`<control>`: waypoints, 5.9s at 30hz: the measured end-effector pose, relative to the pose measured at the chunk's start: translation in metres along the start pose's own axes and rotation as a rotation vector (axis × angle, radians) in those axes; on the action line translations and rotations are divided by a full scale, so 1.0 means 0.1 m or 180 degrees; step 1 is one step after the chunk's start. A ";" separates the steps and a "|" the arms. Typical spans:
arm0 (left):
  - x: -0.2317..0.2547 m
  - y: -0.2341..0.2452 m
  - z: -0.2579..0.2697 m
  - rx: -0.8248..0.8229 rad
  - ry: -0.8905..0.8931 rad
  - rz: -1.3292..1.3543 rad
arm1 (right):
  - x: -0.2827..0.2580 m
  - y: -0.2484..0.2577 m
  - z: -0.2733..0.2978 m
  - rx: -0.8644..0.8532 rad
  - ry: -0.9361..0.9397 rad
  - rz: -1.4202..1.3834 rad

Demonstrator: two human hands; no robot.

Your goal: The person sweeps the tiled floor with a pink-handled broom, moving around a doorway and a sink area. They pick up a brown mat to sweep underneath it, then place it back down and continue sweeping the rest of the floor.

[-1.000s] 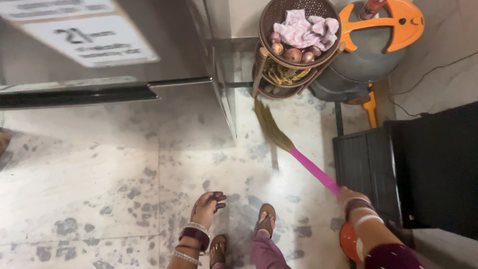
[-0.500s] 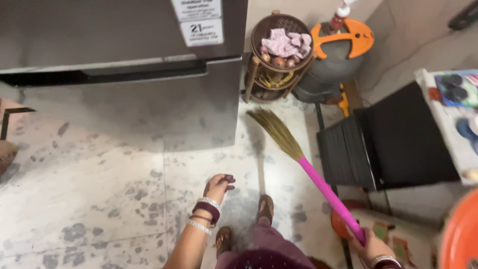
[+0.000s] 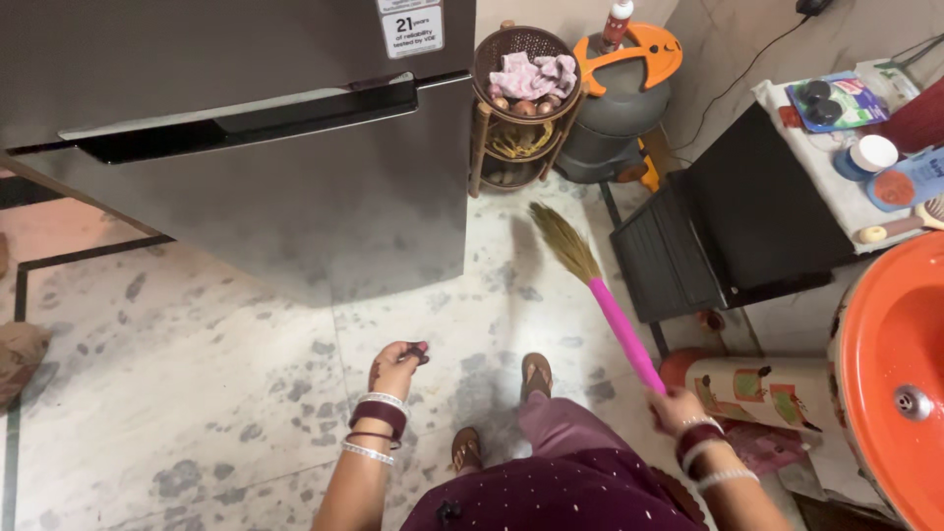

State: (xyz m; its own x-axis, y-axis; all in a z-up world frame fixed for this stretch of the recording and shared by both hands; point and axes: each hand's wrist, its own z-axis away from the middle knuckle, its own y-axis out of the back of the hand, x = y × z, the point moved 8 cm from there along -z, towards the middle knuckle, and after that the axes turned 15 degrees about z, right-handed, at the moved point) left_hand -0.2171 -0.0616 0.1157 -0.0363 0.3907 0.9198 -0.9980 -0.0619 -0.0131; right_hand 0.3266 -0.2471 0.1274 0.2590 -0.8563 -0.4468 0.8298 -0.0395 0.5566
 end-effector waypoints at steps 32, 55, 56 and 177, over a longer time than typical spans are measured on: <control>1.94 -1.75 -0.92 0.0537 -0.0288 -0.0165 | -1.73 0.19 -2.02 -0.1055 0.0254 0.1929; 1.86 -2.27 -1.75 0.0642 -0.0155 -0.0413 | -4.93 -2.39 -3.51 -0.1756 0.0061 -0.0613; 1.81 -2.23 -1.75 0.0649 -0.0036 -0.0309 | -5.04 -2.45 -3.58 -0.1620 0.0023 -0.0529; -2.87 -0.65 3.01 0.0771 0.0530 0.0438 | 3.77 -1.64 -0.91 -0.0632 -0.0307 0.3797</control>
